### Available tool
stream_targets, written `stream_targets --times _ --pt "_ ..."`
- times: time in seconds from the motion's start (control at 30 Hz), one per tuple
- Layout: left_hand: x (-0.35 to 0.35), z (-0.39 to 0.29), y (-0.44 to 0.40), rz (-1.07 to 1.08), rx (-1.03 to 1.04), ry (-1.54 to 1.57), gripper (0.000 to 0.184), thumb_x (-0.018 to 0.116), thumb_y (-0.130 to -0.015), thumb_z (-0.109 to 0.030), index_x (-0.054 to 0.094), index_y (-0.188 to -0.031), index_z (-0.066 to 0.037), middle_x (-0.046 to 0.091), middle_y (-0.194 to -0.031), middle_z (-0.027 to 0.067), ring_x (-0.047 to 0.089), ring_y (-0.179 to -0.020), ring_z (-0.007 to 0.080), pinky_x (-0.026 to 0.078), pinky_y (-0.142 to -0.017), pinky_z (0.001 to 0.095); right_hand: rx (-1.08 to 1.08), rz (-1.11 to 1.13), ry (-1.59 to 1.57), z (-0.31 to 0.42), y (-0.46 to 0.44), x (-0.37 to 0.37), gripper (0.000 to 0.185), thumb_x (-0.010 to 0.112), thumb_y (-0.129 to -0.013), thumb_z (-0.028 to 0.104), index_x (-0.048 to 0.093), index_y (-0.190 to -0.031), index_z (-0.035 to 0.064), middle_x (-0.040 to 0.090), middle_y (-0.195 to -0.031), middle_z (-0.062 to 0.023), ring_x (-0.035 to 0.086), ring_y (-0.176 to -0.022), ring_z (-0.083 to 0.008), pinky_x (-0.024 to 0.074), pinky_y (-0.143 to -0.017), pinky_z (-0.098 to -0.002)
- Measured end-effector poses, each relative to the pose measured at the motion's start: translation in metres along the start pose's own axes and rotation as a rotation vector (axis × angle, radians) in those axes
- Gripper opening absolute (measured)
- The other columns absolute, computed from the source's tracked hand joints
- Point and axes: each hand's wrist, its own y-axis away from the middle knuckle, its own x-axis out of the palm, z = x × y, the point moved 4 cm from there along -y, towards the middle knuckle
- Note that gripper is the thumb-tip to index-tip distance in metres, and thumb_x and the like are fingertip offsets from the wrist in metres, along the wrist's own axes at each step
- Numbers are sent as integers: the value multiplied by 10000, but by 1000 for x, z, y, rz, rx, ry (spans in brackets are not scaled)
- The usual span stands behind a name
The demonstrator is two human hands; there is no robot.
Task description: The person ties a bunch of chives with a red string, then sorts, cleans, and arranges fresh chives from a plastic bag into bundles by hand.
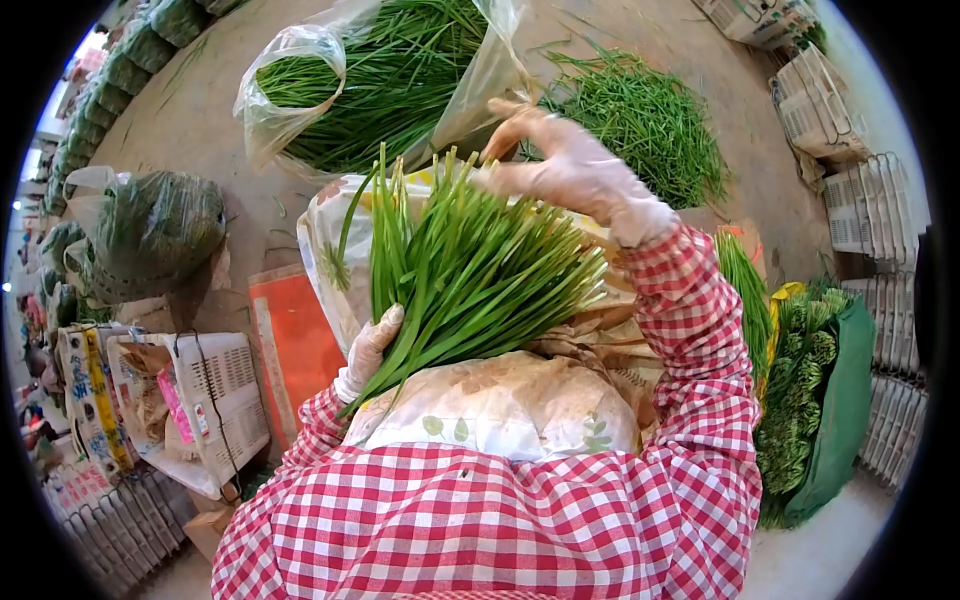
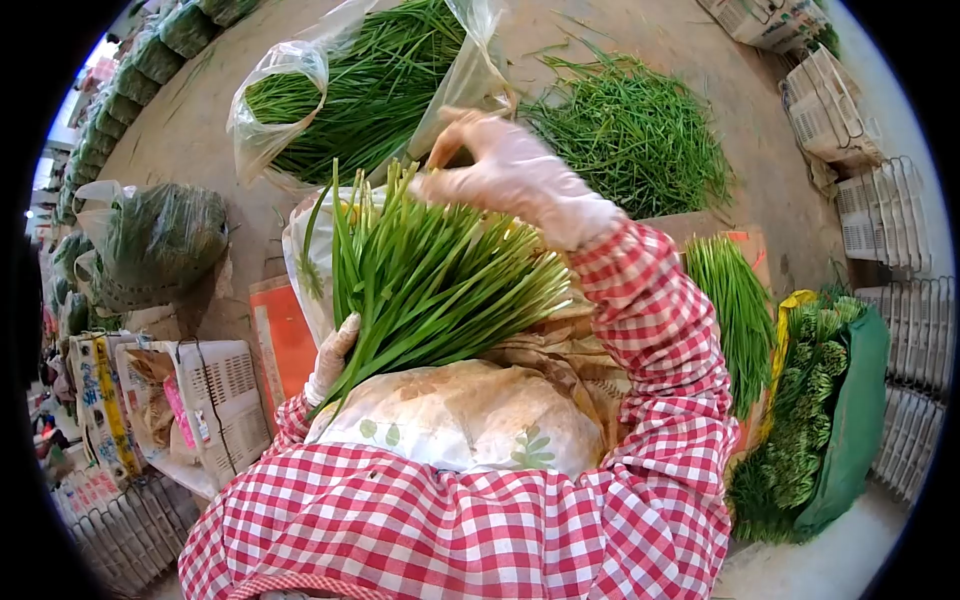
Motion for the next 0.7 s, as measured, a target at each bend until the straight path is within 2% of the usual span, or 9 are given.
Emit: stream_targets --times 0.13,0.17,0.33,0.4,0.47,0.53,0.57,0.67,0.7 --pt "-6 -1 0 24 48 -123 429 481 -926 -298 483 -1234 0 563 -1163 68 539 -1016 141 404 -913 276 18 90 -86 -11 -7 18 506 725 -657 372 603 -962 -12 501 -1225 -211 447 -1182 -294 380 -935 -317" --pt "-22 6 -3 -6 97 -354 423 491 -920 -291 488 -1232 -5 566 -1159 69 539 -1012 137 405 -907 274 -198 -98 21 -9 -6 18 509 745 -640 348 594 -966 -14 565 -1085 -187 516 -1070 -287 403 -892 -301" --pt "-20 3 -3 -62 216 -729 378 483 -925 -250 506 -1223 -18 594 -1114 95 560 -984 182 416 -878 288 -48 80 -116 -19 -8 33 607 758 -625 338 553 -1071 -19 560 -1116 -179 523 -1051 -299 399 -902 -305" --pt "4 -6 1 -24 37 -164 348 474 -931 -235 528 -1189 -9 610 -1063 85 568 -929 185 427 -842 287 24 -3 -281 -15 -4 32 615 750 -626 350 551 -1091 2 554 -1128 -181 505 -1087 -290 386 -922 -324" --pt "-6 1 -2 -50 21 -190 337 475 -932 -254 552 -1143 -3 614 -1014 61 561 -874 150 435 -807 279 -64 -175 46 -18 -3 43 551 721 -649 364 576 -1077 49 581 -1085 -151 512 -1075 -278 371 -930 -370" --pt "-21 1 -3 -53 235 -769 339 497 -918 -276 568 -1101 0 593 -1040 34 542 -868 92 442 -781 260 41 -173 233 -2 4 42 521 678 -691 236 547 -1125 -21 555 -1142 -185 541 -1034 -282 409 -904 -318" --pt "-19 1 -1 57 243 -649 334 494 -918 -260 559 -1112 4 584 -1069 48 552 -878 108 443 -792 268 -183 -414 370 5 5 43 481 661 -693 204 562 -1128 25 607 -1013 -162 577 -902 -293 445 -832 -321" --pt "-25 12 -2 203 30 -21 350 542 -885 -225 529 -1146 7 571 -1107 66 560 -899 129 443 -814 282 -76 -277 82 -5 -1 49 407 631 -736 313 600 -1087 107 629 -968 -105 576 -948 -259 314 -970 -462" --pt "-6 1 2 202 69 -171 382 588 -852 -231 527 -1152 -1 582 -1068 52 551 -889 111 444 -800 277 -233 -421 138 6 0 46 276 618 -768 220 636 -1009 87 649 -821 -107 625 -781 -223 424 -855 -424"
